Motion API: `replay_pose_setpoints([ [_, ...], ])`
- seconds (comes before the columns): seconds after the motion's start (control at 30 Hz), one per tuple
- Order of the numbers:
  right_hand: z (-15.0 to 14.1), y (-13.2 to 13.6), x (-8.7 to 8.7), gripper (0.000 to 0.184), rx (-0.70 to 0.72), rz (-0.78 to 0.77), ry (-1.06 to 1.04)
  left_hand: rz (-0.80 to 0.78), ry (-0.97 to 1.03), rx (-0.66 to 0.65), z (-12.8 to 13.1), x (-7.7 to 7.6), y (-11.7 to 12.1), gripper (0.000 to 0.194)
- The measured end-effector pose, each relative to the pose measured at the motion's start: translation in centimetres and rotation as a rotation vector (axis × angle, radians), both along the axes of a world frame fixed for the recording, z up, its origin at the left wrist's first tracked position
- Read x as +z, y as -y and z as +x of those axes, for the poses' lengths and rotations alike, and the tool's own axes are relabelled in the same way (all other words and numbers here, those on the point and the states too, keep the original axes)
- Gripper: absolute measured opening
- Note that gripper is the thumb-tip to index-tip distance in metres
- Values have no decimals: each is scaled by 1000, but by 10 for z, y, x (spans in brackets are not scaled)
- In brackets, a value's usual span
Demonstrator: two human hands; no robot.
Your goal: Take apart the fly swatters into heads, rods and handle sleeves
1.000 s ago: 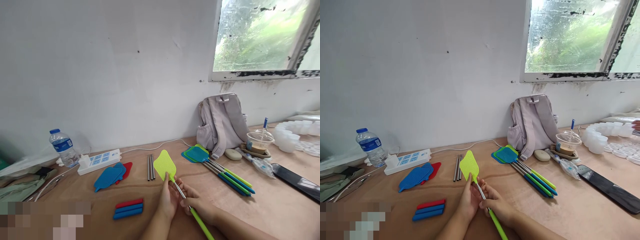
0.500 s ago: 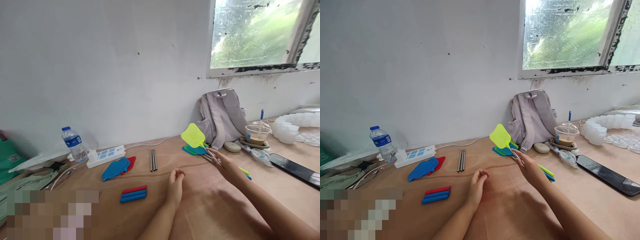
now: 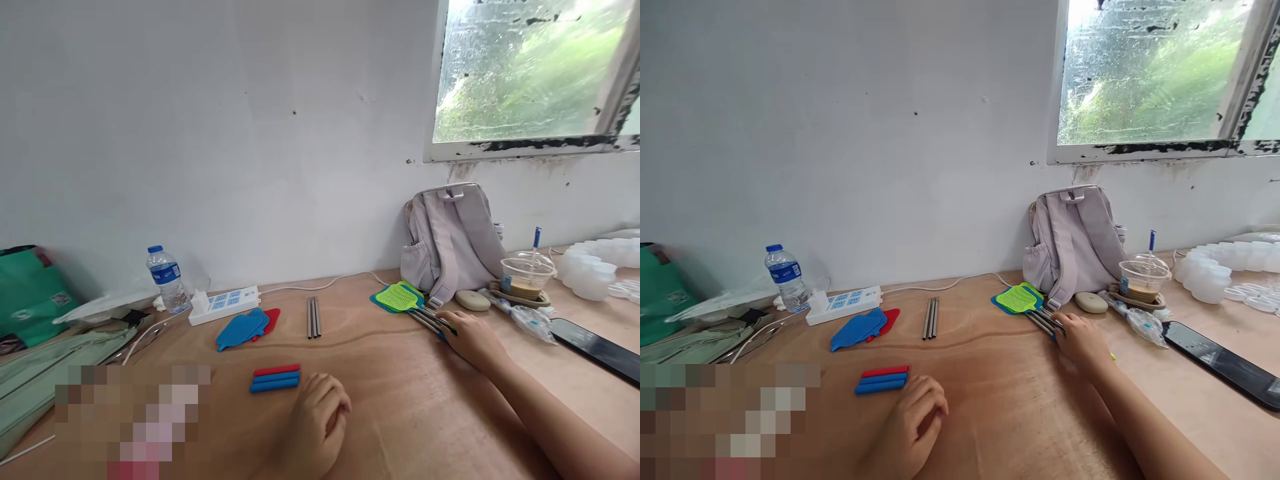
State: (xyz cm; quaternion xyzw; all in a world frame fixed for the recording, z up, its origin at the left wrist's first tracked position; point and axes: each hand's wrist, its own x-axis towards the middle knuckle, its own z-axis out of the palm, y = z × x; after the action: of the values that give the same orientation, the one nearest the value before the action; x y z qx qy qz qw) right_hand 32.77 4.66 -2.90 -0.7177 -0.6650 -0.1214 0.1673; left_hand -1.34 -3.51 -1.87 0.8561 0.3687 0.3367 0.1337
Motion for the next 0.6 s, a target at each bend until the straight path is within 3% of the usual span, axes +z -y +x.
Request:
replay_pose_setpoints([
  [0.17, 2, -1, -6, 32, 31, -23, -109, 70, -60, 236, -35, 3, -15, 17],
  [0.33, -3, -3, -5, 33, 96, 92, -120, 16, -9, 463, -67, 3, -30, 12],
  [0.5, -58, 14, -3, 27, 448, 136, -161, -10, -11, 549, -87, -2, -35, 19],
  [0.6, -116, 26, -8, 24, 739, -57, -255, -45, -36, 546, -84, -3, -36, 25],
])
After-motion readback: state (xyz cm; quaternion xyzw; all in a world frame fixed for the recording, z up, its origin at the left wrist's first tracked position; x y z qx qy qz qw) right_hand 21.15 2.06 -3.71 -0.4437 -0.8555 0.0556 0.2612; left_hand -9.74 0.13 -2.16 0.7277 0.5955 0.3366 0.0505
